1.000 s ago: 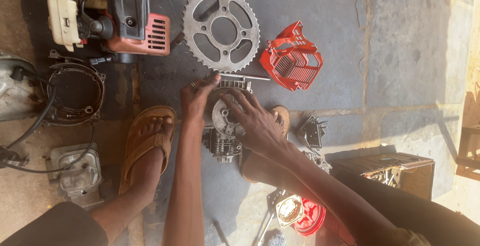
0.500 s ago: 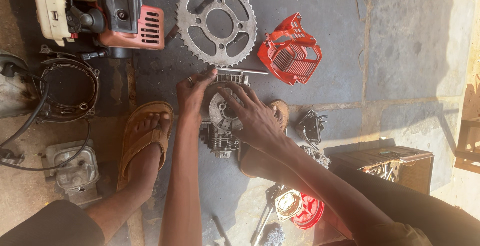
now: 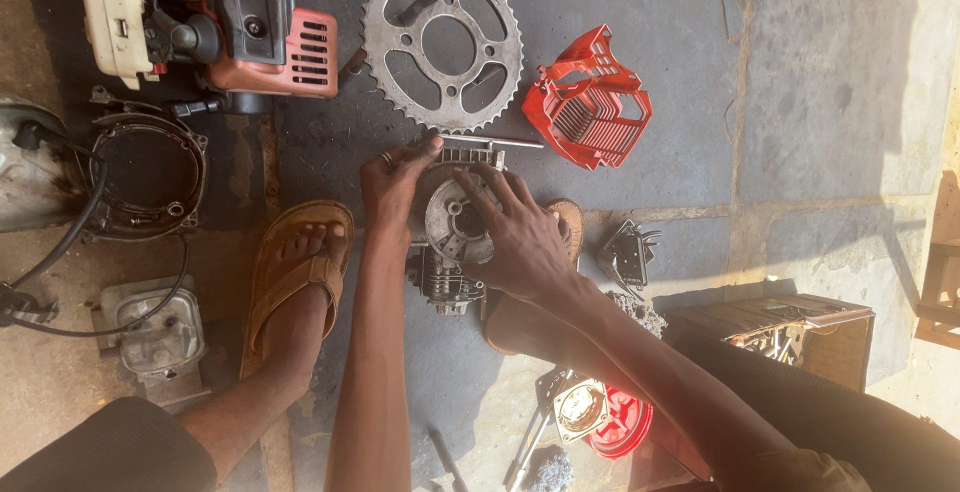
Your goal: The person disassembles and reassembles components of a small combustion engine, including placing a fan housing onto the engine block and securing it using a T-handle wrench.
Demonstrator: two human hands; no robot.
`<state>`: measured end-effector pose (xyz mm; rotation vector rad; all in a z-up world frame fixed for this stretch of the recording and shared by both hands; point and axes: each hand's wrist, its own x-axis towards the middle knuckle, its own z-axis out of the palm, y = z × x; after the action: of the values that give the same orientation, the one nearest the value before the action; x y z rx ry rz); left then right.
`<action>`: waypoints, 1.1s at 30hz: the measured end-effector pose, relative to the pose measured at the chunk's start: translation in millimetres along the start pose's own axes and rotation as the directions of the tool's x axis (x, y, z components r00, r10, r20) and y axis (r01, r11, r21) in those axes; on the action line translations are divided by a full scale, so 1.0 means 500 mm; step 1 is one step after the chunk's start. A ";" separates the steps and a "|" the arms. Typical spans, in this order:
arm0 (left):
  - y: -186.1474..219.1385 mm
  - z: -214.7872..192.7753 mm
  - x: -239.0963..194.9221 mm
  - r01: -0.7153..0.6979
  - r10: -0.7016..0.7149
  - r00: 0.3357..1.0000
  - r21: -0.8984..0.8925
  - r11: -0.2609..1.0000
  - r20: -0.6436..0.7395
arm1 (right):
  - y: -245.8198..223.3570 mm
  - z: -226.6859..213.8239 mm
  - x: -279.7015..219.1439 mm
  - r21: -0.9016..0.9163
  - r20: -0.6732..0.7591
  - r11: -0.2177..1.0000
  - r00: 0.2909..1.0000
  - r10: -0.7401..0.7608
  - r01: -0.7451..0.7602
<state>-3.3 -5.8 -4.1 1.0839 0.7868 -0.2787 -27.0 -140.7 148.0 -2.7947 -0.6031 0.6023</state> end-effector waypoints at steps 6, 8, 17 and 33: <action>-0.006 -0.002 0.004 -0.025 0.025 1.000 0.019 1.000 -0.004 | -0.001 0.003 0.001 -0.050 0.055 0.999 0.998 0.021 -0.018; -0.003 -0.003 0.001 -0.030 0.030 1.000 0.027 0.999 -0.003 | 0.001 0.007 -0.002 -0.078 0.043 0.997 0.999 -0.023 0.026; 0.007 -0.002 -0.002 -0.001 0.001 1.000 0.051 0.999 -0.007 | -0.004 -0.005 0.000 -0.105 0.098 0.994 0.995 -0.031 0.041; 0.006 -0.001 0.000 0.021 -0.021 1.000 0.016 1.000 0.001 | -0.003 -0.016 -0.003 -0.118 0.088 0.989 0.993 -0.081 0.091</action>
<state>-1.9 -4.2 -2.3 1.0908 0.7965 -0.3043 -25.0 -141.2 156.1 -2.8496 -0.7983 0.6885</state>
